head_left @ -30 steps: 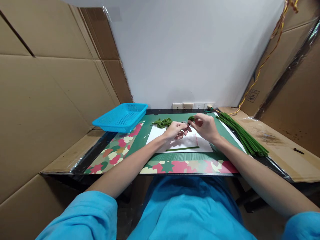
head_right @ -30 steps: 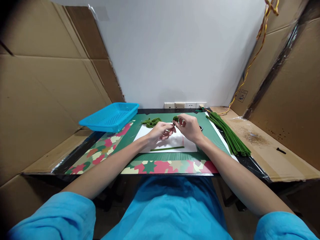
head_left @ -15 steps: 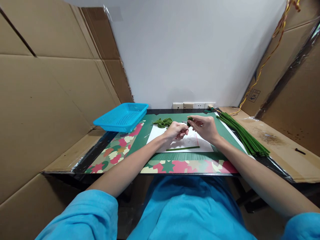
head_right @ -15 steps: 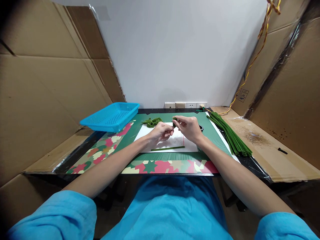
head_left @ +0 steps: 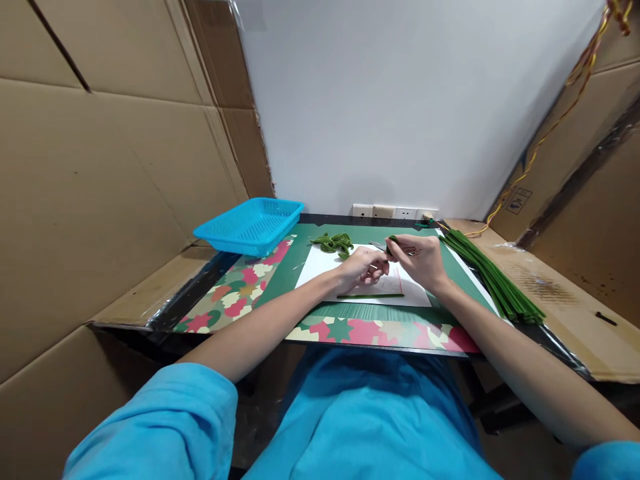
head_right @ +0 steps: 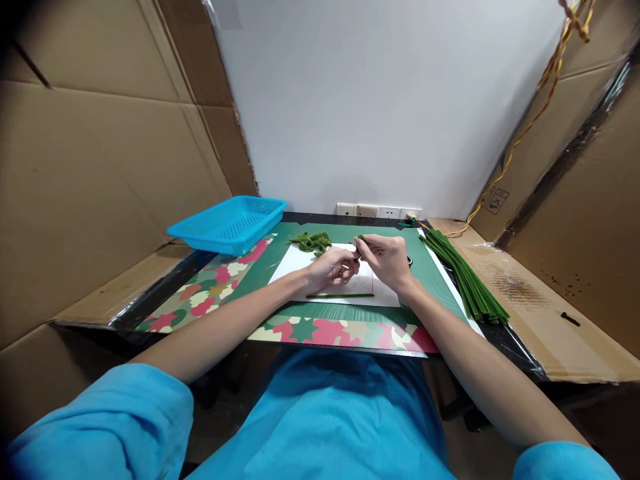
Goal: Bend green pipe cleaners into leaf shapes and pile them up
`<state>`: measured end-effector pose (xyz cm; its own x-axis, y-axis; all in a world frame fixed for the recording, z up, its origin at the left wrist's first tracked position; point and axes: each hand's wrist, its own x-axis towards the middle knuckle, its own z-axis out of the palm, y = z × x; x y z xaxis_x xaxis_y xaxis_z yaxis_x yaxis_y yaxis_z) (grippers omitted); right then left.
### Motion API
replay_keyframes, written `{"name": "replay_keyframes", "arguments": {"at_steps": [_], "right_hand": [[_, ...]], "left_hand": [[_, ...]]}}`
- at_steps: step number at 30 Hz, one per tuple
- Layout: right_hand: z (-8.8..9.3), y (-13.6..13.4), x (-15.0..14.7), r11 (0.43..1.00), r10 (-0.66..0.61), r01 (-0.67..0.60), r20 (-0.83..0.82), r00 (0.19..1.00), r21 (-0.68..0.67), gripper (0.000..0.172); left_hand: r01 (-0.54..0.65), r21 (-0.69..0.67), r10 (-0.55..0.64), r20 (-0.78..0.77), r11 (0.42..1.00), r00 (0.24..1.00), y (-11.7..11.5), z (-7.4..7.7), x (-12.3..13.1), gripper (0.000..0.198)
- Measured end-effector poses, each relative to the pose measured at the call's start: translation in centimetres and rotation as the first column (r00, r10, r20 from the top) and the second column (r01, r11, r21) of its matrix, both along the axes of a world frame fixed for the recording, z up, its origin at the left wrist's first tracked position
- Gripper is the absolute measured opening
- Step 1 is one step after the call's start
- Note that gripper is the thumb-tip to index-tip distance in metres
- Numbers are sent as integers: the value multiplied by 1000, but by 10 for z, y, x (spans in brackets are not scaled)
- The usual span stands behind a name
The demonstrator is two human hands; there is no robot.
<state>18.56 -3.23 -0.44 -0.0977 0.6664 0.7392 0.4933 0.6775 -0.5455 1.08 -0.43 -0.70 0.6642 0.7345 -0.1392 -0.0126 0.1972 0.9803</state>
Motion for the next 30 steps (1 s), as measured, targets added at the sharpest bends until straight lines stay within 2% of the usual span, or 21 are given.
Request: {"name": "replay_keyframes", "arguments": {"at_steps": [4, 8, 10, 15, 22, 30], "right_hand": [[3, 2, -5, 999, -33, 33, -21, 999, 23, 40], [1, 4, -6, 997, -65, 67, -38, 997, 47, 33], [-1, 4, -5, 995, -80, 82, -36, 996, 51, 31], [-3, 3, -2, 990, -127, 121, 71, 989, 79, 37], [-4, 7, 3, 1000, -13, 13, -5, 1000, -3, 25], [-1, 8, 6, 1000, -15, 14, -15, 1000, -4, 24]], "left_hand": [[11, 30, -13, 57, 999, 998, 0, 8, -1, 37], [12, 77, -17, 61, 997, 998, 3, 7, -4, 42], [21, 63, -24, 51, 998, 998, 3, 5, -4, 43], [28, 16, -28, 46, 999, 999, 2, 4, -4, 39], [44, -24, -44, -3, 999, 999, 2, 4, -6, 36], [-41, 59, 40, 20, 997, 999, 2, 4, -5, 38]]}}
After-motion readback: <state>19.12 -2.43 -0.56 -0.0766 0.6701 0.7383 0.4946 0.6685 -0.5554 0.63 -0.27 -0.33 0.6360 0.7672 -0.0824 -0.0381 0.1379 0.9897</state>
